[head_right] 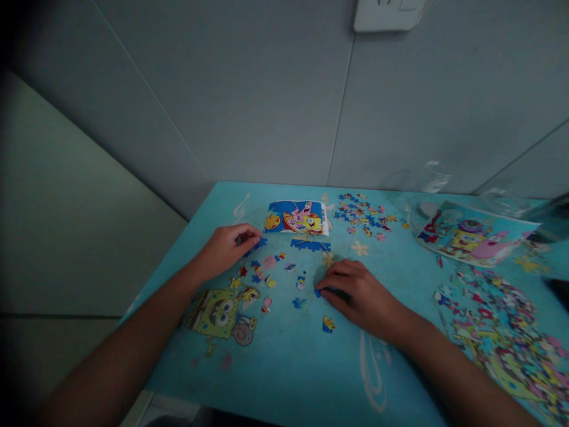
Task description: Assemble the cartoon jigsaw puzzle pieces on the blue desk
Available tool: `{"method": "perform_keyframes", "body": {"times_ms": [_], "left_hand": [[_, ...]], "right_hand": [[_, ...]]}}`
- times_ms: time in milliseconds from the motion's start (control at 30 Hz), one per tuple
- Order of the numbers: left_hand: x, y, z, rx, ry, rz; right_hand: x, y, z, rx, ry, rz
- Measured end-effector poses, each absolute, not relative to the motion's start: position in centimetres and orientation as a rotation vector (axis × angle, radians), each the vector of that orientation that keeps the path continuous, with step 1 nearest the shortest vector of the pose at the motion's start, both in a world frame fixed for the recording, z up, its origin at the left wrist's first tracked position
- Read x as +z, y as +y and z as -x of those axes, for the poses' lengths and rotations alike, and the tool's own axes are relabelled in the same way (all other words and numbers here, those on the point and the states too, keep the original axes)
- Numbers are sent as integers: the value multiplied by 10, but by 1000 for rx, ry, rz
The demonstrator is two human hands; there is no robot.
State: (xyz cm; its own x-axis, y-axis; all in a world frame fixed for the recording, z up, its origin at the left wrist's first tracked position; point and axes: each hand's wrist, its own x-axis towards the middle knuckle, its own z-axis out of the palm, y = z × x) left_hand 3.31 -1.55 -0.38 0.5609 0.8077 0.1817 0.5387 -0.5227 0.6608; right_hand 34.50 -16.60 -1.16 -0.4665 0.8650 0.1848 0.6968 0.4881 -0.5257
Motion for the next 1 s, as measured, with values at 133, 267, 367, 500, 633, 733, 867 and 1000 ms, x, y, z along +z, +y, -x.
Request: {"method": "perform_keyframes", "body": {"times_ms": [133,267,367,500,633,733,867,1000], "left_hand": [[-5,-15,-33,631,1056,-2250],[-5,-16,-33,614,1059,-2254],[-5,-16,-33,612,1061,-2262],[-5,-16,-33,605,1054,-2263],[-4,-17,-33,595,1061,-2258],[-4,-17,-33,596,1051,-2251],[-4,-16,-32,598,1042,-2253],[-4,-16,-32,598,1039,-2260]], "right_hand": [[-11,-166,-345,531,-2320,1308],[-9,-166,-345,549,-2322,1294],[-8,-166,-344,570,-2311,1282],[-9,-166,-345,600,-2293,1306],[-8,-166,-346,605,-2299,1322],[-6,-166,-345,613,-2310,1311],[-2,-165,-343,612,-2307,1300],[1,-166,-341,601,-2305,1303]]}}
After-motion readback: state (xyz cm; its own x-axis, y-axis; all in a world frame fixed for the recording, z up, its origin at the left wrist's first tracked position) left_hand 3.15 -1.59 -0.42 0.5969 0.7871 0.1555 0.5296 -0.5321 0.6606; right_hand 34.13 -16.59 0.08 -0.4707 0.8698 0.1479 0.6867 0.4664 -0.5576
